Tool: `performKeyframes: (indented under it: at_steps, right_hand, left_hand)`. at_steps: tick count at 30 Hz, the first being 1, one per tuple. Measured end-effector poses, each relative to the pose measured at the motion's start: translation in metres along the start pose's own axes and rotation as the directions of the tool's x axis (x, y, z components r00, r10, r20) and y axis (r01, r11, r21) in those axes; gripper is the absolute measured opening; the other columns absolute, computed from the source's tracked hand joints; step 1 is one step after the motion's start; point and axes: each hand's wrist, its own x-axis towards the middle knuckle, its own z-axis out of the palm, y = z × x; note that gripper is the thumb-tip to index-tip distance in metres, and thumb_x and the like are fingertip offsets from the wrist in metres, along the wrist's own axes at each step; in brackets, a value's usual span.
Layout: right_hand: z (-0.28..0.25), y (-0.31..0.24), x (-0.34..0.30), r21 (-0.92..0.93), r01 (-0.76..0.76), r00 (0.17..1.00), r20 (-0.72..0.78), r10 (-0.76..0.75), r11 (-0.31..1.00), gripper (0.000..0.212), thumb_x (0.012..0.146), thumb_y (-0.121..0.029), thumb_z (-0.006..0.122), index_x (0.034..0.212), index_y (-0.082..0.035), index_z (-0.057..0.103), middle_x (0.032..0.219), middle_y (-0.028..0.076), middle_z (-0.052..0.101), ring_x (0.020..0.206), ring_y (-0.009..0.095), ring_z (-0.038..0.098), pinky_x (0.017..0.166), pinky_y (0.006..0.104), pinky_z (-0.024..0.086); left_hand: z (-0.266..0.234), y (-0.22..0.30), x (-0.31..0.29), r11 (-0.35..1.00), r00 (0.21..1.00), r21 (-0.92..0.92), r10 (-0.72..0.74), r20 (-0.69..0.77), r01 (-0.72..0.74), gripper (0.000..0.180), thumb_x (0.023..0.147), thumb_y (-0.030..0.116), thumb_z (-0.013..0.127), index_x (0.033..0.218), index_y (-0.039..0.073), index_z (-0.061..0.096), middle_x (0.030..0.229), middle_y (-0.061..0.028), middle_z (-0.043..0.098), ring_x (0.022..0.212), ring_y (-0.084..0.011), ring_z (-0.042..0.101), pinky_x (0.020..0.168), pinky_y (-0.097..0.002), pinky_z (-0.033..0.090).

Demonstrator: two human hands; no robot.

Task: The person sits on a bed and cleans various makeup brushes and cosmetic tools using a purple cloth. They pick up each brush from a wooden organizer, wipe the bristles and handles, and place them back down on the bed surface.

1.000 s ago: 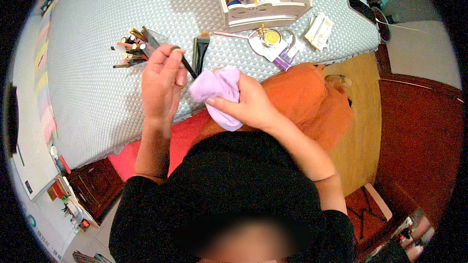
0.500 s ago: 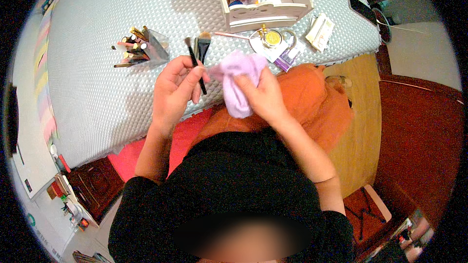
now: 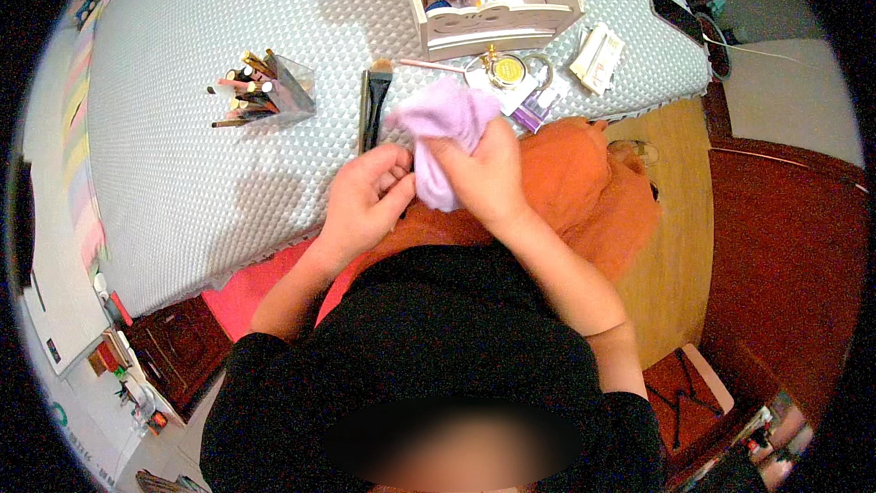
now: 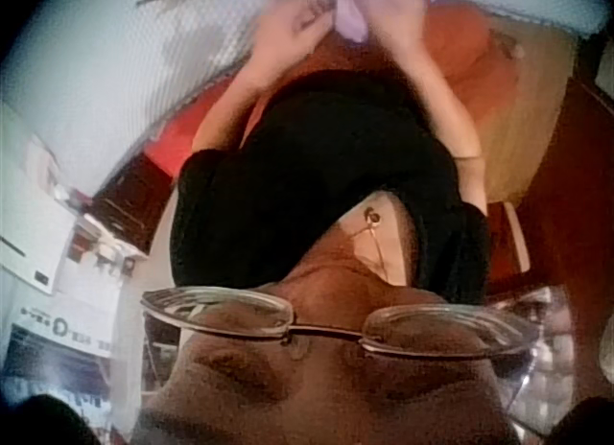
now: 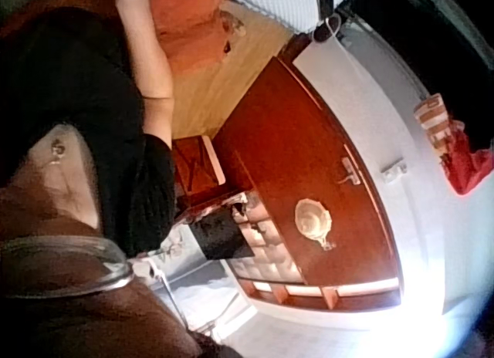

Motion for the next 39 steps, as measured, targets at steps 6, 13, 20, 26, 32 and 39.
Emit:
performKeyframes:
  at_steps: [6,13,20,26,32,39]
  right_hand:
    - [-0.030,-0.001,0.007,0.029,-0.025,0.990,-0.140,0.028,0.999,0.032,0.091,-0.018,0.063,0.116,0.001,0.054,0.102,0.006,0.064,0.090,0.013,0.061,0.078,0.0285,0.051]
    - [-0.025,0.019,-0.012,0.160,-0.144,0.986,-0.066,0.156,0.977,0.035,0.086,-0.016,0.069,0.114,0.000,0.056,0.105,0.007,0.064,0.095,0.016,0.061,0.085,0.0307,0.048]
    - [-0.022,0.025,-0.016,0.153,-0.157,0.987,-0.010,0.160,0.976,0.037,0.086,-0.015,0.069,0.116,0.001,0.054,0.109,0.008,0.063,0.099,0.017,0.060,0.089,0.0315,0.047]
    - [-0.018,0.025,-0.015,0.148,-0.180,0.984,0.014,0.180,0.972,0.035,0.085,-0.014,0.068,0.114,0.001,0.055,0.107,0.008,0.064,0.098,0.016,0.061,0.088,0.0315,0.048]
    - [-0.011,0.014,-0.015,0.157,-0.196,0.981,0.013,0.196,0.968,0.029,0.087,-0.010,0.065,0.112,0.001,0.058,0.104,0.007,0.065,0.095,0.015,0.062,0.085,0.0308,0.049]
    - [-0.009,0.012,-0.018,0.139,-0.172,0.985,0.014,0.172,0.975,0.026,0.088,-0.008,0.062,0.112,0.001,0.058,0.105,0.008,0.066,0.096,0.016,0.062,0.084,0.0303,0.049]
  left_hand:
    - [-0.020,-0.027,0.008,0.939,0.927,0.335,0.189,-0.323,-0.075,0.018,0.089,0.015,0.064,0.094,-0.002,0.062,0.080,-0.0099,0.063,0.074,-0.0167,0.062,0.068,-0.0295,0.048]
    - [-0.045,-0.046,0.038,0.851,0.901,0.526,0.223,-0.371,0.006,0.017,0.084,0.015,0.066,0.081,0.000,0.060,0.072,-0.0151,0.056,0.067,-0.0322,0.056,0.060,-0.0412,0.043]
    - [-0.038,-0.052,0.050,0.818,0.911,0.558,0.113,-0.396,0.141,0.023,0.082,0.019,0.069,0.090,0.001,0.058,0.074,-0.0143,0.056,0.070,-0.0330,0.057,0.060,-0.0433,0.045]
    - [-0.038,-0.058,0.043,0.810,0.909,0.577,0.154,-0.388,0.109,0.025,0.082,0.020,0.070,0.092,0.000,0.058,0.081,-0.0148,0.058,0.072,-0.0330,0.058,0.062,-0.0425,0.046]
    - [-0.043,-0.055,0.030,0.763,0.893,0.644,0.252,-0.373,0.055,0.027,0.082,0.019,0.069,0.099,0.001,0.059,0.088,-0.0150,0.058,0.080,-0.0348,0.059,0.066,-0.0442,0.048]
    - [-0.069,-0.018,0.006,0.703,0.675,0.710,0.540,-0.503,-0.033,0.026,0.075,0.008,0.075,0.099,0.006,0.063,0.083,-0.0097,0.055,0.077,-0.0277,0.058,0.067,-0.0372,0.048]
